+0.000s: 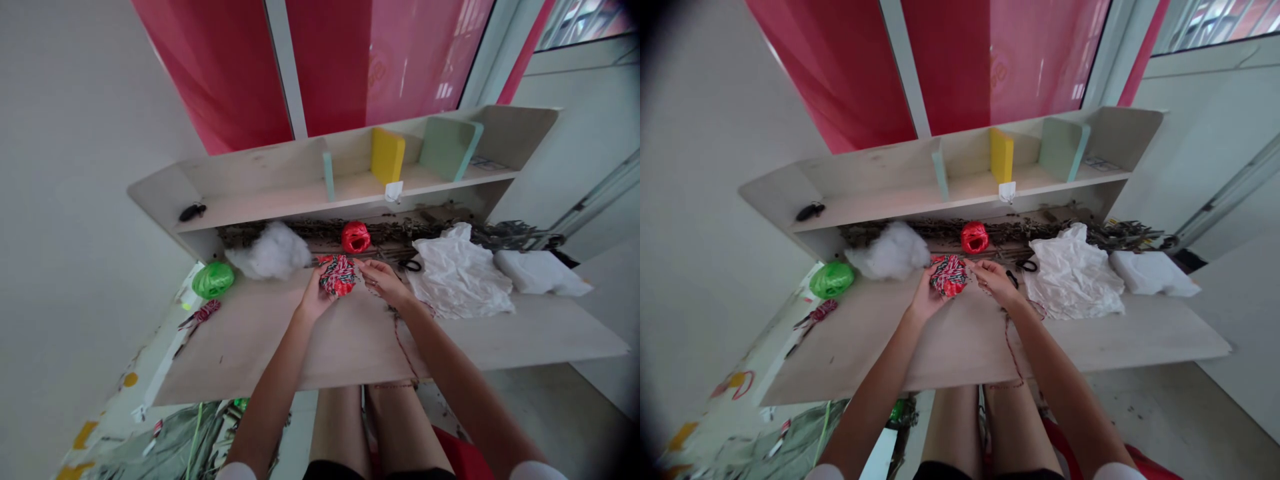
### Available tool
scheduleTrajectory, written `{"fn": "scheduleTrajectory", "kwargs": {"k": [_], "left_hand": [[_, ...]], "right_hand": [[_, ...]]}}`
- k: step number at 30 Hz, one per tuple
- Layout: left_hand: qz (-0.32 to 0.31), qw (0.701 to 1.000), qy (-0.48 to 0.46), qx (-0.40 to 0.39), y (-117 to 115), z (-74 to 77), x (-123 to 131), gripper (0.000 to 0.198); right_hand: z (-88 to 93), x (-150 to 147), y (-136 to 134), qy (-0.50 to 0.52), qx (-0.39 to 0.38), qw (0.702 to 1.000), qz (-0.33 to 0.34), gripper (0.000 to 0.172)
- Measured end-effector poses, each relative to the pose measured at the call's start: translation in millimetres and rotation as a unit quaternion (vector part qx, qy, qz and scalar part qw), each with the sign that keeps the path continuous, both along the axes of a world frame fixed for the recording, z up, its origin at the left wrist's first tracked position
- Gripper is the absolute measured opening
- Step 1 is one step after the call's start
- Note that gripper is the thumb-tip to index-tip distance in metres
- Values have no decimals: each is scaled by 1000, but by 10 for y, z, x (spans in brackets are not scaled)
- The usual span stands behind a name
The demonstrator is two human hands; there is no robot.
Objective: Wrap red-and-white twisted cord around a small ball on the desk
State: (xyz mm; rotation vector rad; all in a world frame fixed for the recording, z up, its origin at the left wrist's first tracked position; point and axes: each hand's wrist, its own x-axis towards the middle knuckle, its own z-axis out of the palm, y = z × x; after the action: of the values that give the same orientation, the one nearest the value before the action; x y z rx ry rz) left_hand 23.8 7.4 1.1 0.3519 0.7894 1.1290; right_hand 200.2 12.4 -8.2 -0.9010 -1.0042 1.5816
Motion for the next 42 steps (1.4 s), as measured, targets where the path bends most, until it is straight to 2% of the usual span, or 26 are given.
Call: {"fn": "scheduleTrajectory", "kwargs": {"k": [7,12,16,19,23,28,30,36,42], "left_hand": [[3,1000,-26,17,15,-52,-26,31],[-35,998,-33,49,11,-112,-27,33],[-75,992,34,93,-7,-140,-5,36],[-55,981,121,141,-17,-130,21,40],[-34,973,176,142,-15,-100,46,45],[-25,987,135,86,6,-63,66,30],[-19,989,128,69,3,-56,77,34],[-36,975,173,136,-93,-59,136,56],[-26,974,195,112,-129,33,179,47]], "right_hand": [[-9,-27,6,-36,-7,999,28,54],[-24,-34,-1,-4,-13,999,43,57],[-9,1,-2,28,-54,998,-5,55],[37,36,-13,44,-78,995,-40,53],[57,50,-18,42,-53,997,-41,51],[19,33,0,13,-15,1000,-16,52],[15,27,-2,10,-1,1000,1,52],[-1,-12,-40,-58,51,995,59,52],[-17,-32,-38,-90,51,993,58,51]]}}
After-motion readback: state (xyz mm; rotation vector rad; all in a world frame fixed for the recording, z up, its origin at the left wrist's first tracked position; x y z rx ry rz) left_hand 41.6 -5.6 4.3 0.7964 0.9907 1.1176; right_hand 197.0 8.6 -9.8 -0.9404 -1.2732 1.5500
